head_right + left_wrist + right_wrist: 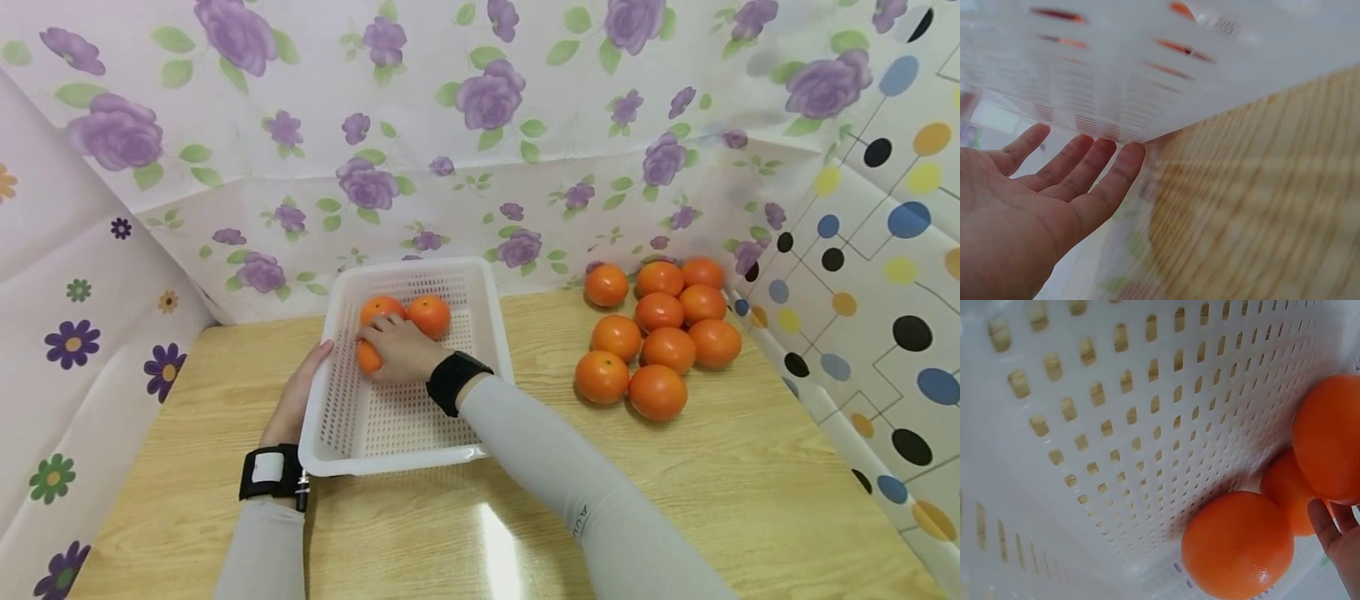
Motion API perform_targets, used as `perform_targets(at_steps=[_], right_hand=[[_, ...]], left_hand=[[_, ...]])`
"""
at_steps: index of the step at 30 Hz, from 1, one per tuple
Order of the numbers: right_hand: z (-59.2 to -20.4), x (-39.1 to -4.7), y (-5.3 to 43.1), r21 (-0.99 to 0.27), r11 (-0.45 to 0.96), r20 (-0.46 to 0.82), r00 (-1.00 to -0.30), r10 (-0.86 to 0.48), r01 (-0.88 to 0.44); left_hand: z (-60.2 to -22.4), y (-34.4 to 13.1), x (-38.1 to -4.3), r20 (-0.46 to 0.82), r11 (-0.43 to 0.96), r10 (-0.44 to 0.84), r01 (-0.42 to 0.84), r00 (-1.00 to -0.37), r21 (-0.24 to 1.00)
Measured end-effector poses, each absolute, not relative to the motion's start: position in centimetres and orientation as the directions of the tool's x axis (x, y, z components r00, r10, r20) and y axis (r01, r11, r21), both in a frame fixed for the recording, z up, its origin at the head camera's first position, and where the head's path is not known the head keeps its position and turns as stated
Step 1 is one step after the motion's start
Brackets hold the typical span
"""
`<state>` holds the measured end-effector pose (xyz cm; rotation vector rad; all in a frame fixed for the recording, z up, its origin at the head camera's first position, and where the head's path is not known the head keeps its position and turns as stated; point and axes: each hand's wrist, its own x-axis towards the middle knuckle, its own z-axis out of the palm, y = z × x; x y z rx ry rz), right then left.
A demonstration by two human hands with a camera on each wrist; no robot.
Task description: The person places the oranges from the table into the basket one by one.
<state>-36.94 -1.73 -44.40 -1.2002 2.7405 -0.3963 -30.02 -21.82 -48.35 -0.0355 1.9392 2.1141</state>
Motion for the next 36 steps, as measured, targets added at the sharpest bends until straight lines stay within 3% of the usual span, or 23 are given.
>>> perform_targets(at_steps=[19, 36], right_hand=[[-44.13, -36.76, -1.69, -0.355, 0.642, -0.033, -0.677, -0.735, -0.680], [-43.70, -37.02, -1.32, -0.410, 0.641, 0.029, -0.712, -0.702, -0.649]], left_hand=[[-48.33, -21.66, -30.25, -0.218, -0.042, 0.180, -0.229, -0.959, 0.973], [-48.32, -21.74, -30.14, -0.185, -0.030, 0.185, -0.194, -0.965, 0.981]])
